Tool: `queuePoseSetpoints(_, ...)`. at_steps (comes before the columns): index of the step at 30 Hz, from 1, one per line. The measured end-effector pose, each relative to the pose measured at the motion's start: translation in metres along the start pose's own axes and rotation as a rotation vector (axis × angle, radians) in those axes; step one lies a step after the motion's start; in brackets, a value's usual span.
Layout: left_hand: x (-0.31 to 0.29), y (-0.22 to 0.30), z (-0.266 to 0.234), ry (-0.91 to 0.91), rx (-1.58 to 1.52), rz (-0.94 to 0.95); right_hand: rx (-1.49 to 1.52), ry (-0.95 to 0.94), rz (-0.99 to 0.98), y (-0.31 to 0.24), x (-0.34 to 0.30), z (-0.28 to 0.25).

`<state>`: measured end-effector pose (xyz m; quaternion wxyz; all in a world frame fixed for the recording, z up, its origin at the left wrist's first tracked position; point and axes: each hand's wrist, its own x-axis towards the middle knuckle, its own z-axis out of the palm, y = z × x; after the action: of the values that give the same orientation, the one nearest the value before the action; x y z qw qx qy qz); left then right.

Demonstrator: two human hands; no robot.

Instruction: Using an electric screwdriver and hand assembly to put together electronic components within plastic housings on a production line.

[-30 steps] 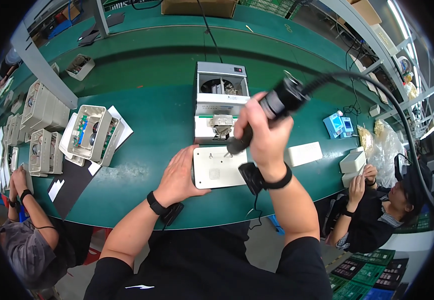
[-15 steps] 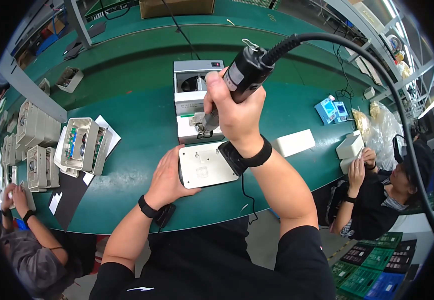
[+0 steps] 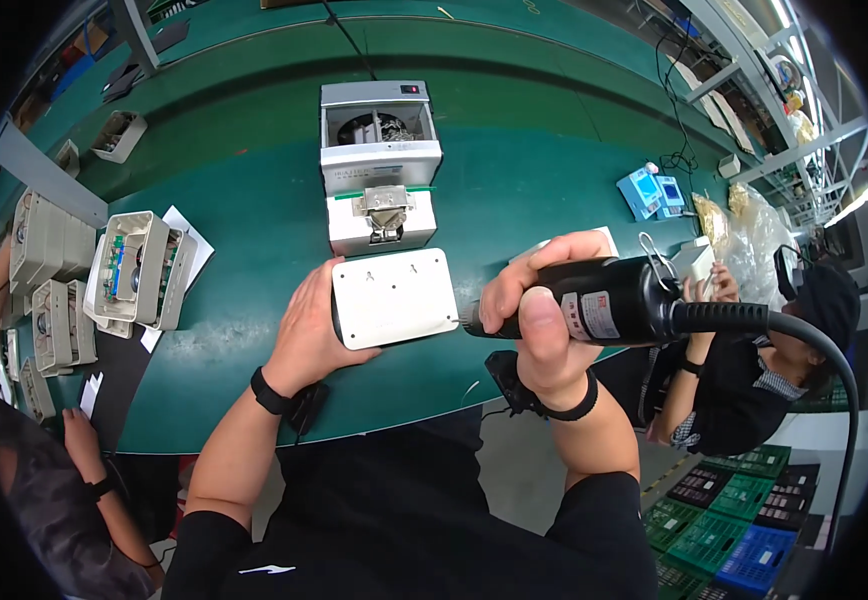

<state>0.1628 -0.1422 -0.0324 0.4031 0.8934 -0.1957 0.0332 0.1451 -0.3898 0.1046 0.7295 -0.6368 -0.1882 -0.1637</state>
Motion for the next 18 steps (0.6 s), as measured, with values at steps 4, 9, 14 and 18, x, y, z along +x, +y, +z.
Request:
queuePoseSetpoints(4, -0.001, 0.0, 0.002, -0.011, -0.001, 0.001, -0.014, 0.02, -0.005, 0.007, -0.006, -0.002)
queuePoseSetpoints(9, -0.001, 0.001, 0.001, -0.038, 0.004, -0.026, -0.013, 0.025, 0.014, 0.02, -0.005, -0.001)
queuePoseSetpoints(14, -0.001, 0.001, 0.0, -0.027, 0.008, -0.024, -0.001, 0.048, 0.067, 0.047, -0.017, -0.001)
queuePoseSetpoints(18, -0.002, 0.001, 0.0, -0.024, 0.016, -0.013, 0.046, 0.076, 0.032, 0.05, -0.019, -0.002)
